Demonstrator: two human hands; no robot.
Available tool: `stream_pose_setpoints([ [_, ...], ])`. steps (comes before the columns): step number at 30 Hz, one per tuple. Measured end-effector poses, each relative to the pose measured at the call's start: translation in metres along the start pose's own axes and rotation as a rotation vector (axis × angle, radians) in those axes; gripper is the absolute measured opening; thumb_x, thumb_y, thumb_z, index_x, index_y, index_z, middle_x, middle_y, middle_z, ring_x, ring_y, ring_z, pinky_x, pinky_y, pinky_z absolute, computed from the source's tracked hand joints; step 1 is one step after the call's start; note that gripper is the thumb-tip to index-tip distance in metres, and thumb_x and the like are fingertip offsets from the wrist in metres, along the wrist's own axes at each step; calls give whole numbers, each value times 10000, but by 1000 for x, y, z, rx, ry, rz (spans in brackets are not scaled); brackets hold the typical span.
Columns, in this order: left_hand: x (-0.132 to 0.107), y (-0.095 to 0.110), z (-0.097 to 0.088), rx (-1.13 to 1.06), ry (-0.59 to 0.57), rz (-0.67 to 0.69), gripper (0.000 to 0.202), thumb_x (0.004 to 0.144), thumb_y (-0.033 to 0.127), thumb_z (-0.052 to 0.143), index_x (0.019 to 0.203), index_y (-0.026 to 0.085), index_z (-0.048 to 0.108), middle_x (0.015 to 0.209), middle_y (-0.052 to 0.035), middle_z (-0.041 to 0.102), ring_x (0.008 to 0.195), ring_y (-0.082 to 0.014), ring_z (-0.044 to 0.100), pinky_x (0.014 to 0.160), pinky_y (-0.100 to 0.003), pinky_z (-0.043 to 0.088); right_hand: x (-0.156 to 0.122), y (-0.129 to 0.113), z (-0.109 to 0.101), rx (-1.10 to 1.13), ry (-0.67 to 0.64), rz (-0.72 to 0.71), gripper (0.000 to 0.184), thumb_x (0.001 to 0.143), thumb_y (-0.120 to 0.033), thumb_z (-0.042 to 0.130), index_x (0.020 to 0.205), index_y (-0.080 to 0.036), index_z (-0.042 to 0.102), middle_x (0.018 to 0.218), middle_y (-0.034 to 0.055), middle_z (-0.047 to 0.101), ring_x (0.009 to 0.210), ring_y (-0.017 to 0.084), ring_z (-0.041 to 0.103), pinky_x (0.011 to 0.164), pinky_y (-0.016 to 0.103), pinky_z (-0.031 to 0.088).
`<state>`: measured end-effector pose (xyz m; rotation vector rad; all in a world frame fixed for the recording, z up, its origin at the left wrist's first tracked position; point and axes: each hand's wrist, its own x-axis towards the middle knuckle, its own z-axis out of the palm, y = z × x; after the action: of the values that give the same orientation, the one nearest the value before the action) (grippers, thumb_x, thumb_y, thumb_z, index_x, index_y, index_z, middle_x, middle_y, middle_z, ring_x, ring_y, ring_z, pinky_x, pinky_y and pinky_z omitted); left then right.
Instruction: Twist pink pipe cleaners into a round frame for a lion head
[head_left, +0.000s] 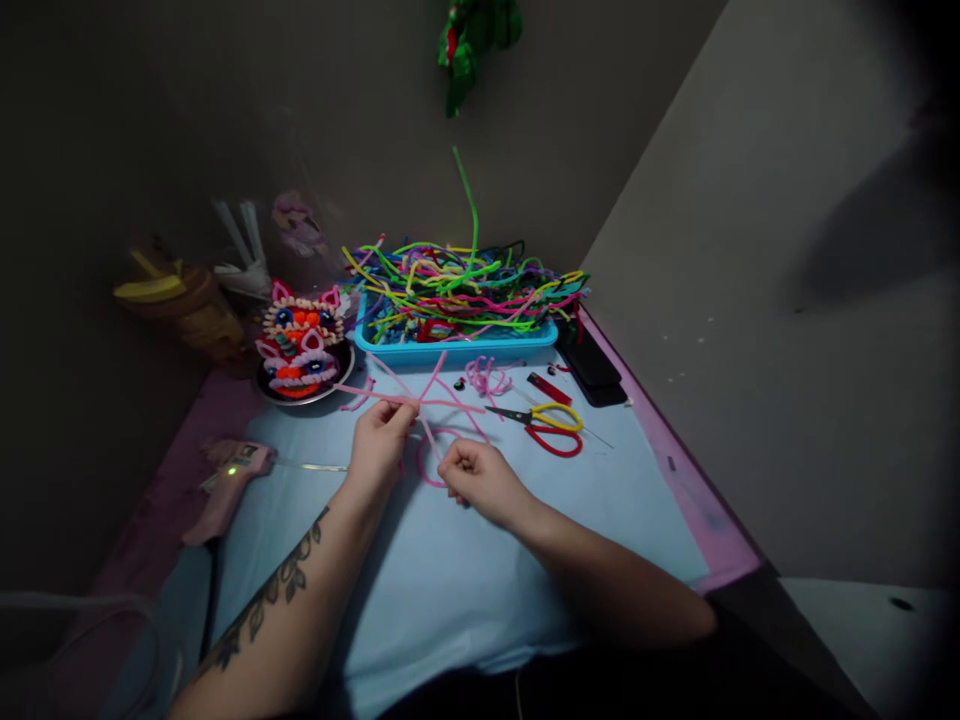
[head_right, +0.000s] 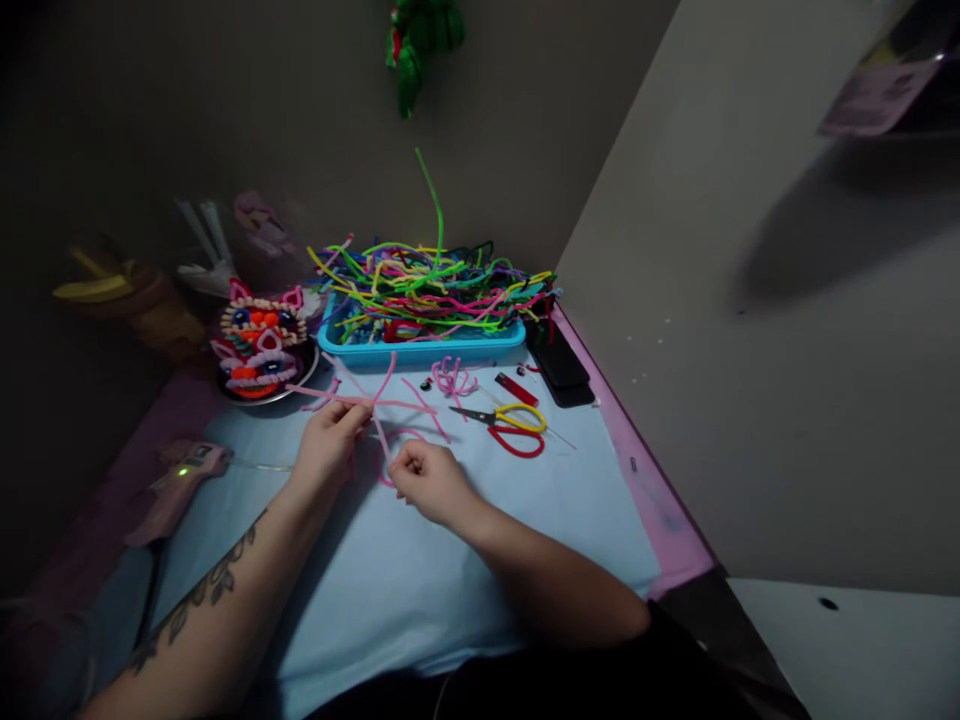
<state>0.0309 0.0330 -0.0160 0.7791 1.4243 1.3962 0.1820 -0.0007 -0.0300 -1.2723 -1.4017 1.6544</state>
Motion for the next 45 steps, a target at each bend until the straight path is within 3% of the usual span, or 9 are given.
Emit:
stream_pose_setpoints([
  [6,-2,5,0,42,-16,51,178,667,328,717,679,162,656,579,23,559,507,-93,423,509,-239,309,1,0,6,130,-15,118,124,703,-255,587,620,-202,511,415,-77,527,329,58,420,354,167,290],
  [11,2,12,-7,50,-10,-44,220,635,355,742,692,158,662,626,-1,597,569,-112,492,544,-241,358,3,-5,-4,174,-197,80,335,729,-490,668,779,-164,611,711,24,694,421,61,532,351,171,260],
  [14,2,15,-8,10,-4,-105,265,584,367,769,668,150,644,616,4,590,569,-110,498,536,-236,361,6,-7,-9,206,-116,56,445,730,-577,659,905,-169,633,760,17,677,419,48,485,348,180,242],
  [17,-2,16,-6,10,-19,-122,270,580,372,772,642,147,637,596,10,584,554,-99,492,530,-229,355,9,-7,-10,223,-1,-18,384,723,-525,696,868,-175,636,679,-26,609,435,41,416,379,183,241],
  [23,-10,13,1,16,-89,-119,232,593,344,767,663,141,680,621,-19,631,551,-99,514,530,-229,355,12,-8,-4,263,36,-38,316,705,-467,708,753,-161,645,577,-29,584,453,53,390,417,195,230],
  [33,-19,10,8,-46,-182,-127,209,571,319,772,621,149,661,562,13,577,521,-95,466,515,-232,346,13,-5,3,477,-97,108,283,648,-405,711,616,-180,543,429,-60,535,314,30,322,343,197,137],
  [45,-11,14,5,-14,-75,-44,242,559,356,787,602,156,657,576,-5,591,542,-108,444,530,-248,324,8,-10,6,372,-80,169,275,669,-405,684,621,-179,536,456,-64,541,335,24,342,337,170,156],
])
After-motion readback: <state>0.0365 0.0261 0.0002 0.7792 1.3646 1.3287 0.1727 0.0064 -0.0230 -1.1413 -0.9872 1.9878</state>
